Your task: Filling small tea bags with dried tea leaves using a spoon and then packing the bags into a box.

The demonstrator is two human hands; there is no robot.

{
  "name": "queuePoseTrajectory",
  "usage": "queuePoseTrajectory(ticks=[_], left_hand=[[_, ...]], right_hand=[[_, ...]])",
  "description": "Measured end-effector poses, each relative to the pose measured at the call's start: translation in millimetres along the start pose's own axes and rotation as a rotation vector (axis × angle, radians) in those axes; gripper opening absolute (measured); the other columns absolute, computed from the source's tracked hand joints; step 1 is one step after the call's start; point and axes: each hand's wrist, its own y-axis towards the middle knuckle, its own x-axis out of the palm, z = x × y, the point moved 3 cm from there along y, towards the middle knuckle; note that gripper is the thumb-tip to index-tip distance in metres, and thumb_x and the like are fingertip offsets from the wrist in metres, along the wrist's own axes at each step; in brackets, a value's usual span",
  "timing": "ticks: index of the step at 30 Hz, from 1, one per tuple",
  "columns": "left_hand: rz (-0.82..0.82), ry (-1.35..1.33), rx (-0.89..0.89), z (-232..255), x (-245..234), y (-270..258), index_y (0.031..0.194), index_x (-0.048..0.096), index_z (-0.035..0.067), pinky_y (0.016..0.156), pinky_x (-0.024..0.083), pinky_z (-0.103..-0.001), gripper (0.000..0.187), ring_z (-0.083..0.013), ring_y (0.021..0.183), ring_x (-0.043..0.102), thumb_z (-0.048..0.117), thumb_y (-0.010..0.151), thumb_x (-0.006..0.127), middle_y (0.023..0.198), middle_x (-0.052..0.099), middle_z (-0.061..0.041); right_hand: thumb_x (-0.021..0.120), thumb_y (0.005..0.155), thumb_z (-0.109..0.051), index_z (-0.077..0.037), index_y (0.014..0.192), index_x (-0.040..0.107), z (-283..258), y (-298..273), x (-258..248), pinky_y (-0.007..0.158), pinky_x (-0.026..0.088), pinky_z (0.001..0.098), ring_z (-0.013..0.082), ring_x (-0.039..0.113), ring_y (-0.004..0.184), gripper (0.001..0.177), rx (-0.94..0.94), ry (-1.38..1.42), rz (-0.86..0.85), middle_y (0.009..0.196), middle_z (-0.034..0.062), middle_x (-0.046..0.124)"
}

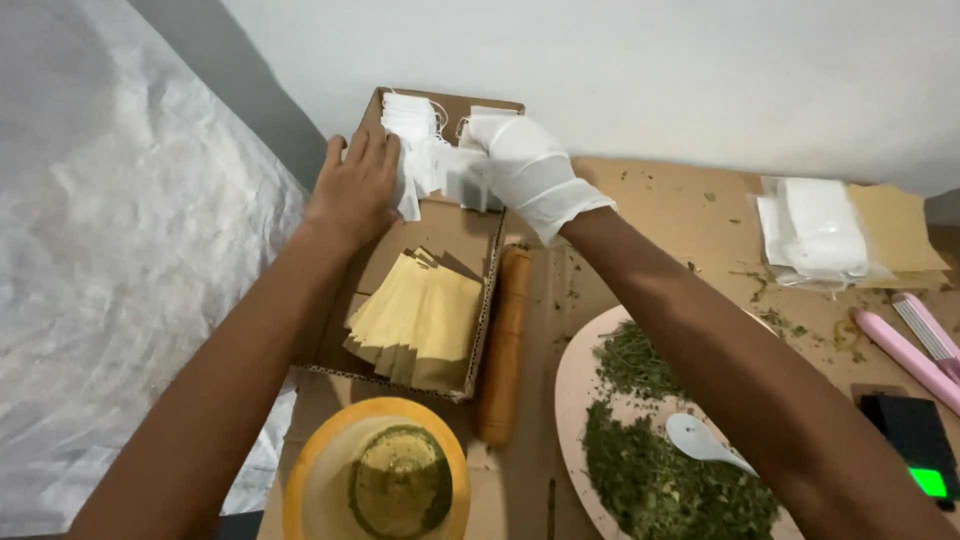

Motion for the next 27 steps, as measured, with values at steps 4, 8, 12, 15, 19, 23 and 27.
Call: queuePoseTrajectory(ticks=[4,8,12,15,19,23,27], left_hand=[[0.040,0.107,0.026,-2,47,17,0.160,0.042,0.008,0.116,0.030,-0.048,0.101,-0.0314,0.142,0.046,0.058,0.085,0.088,0.152,0.054,-0.018],[0.161,0.150,0.061,-9,47,25,0.139,0.047,0.012,0.115,0.026,-0.050,0.087,-0.0252,0.129,0.050,0.058,0.079,0.092,0.126,0.056,-0.008],[0.118,0.014,0.038,-11,54,39,0.134,0.046,0.013,0.117,0.022,-0.052,0.075,-0.0229,0.125,0.056,0.045,0.086,0.093,0.124,0.062,-0.009],[0.068,-0.049,0.045,-13,60,53,0.140,0.047,0.011,0.117,0.021,-0.053,0.071,-0.0253,0.131,0.057,0.037,0.091,0.092,0.133,0.064,-0.012],[0.008,-0.106,0.059,2,-1,40,0.175,0.031,0.017,0.119,0.025,-0.055,0.115,-0.0327,0.145,0.050,0.040,0.083,0.096,0.160,0.049,-0.017],[0.017,-0.204,0.145,12,-30,34,0.175,0.029,0.033,0.115,0.035,-0.056,0.116,-0.0369,0.146,0.053,0.023,0.083,0.098,0.162,0.046,-0.019],[0.014,-0.267,0.149,15,-36,44,0.167,0.048,0.033,0.112,0.037,-0.054,0.062,-0.0321,0.145,0.052,0.037,0.109,0.069,0.156,0.049,-0.013]], right_hand=[[0.061,0.114,-0.017,0.010,0.130,0.068,12,20,22,0.109,0.056,0.0445,0.0463,0.071,0.123,0.032,0.025,0.025,-0.047,0.117,0.0314,0.077],[0.059,0.115,-0.031,-0.002,0.139,0.065,23,27,27,0.114,0.054,0.0462,0.0396,0.070,0.129,0.038,0.133,0.052,-0.066,0.126,0.0212,0.076],[0.053,0.105,-0.072,-0.032,0.144,0.065,80,72,90,0.123,0.044,0.0404,0.0184,0.067,0.134,0.057,0.110,-0.352,0.043,0.133,-0.0041,0.078],[0.052,0.105,-0.072,-0.029,0.144,0.066,106,95,119,0.122,0.048,0.0416,0.0222,0.066,0.137,0.060,0.062,-0.433,0.146,0.136,0.0006,0.076],[0.058,0.107,-0.058,-0.023,0.150,0.065,102,67,108,0.132,0.033,0.0354,0.0229,0.061,0.144,0.055,0.065,-0.277,0.089,0.140,0.0007,0.076],[0.060,0.106,-0.063,-0.021,0.145,0.067,103,87,133,0.123,0.045,0.0408,0.0281,0.066,0.137,0.058,0.065,-0.253,0.226,0.134,0.0080,0.076],[0.070,0.107,-0.044,-0.011,0.133,0.075,162,157,199,0.118,0.051,0.0439,0.0345,0.072,0.123,0.042,0.006,-0.275,0.330,0.113,0.0129,0.078]])
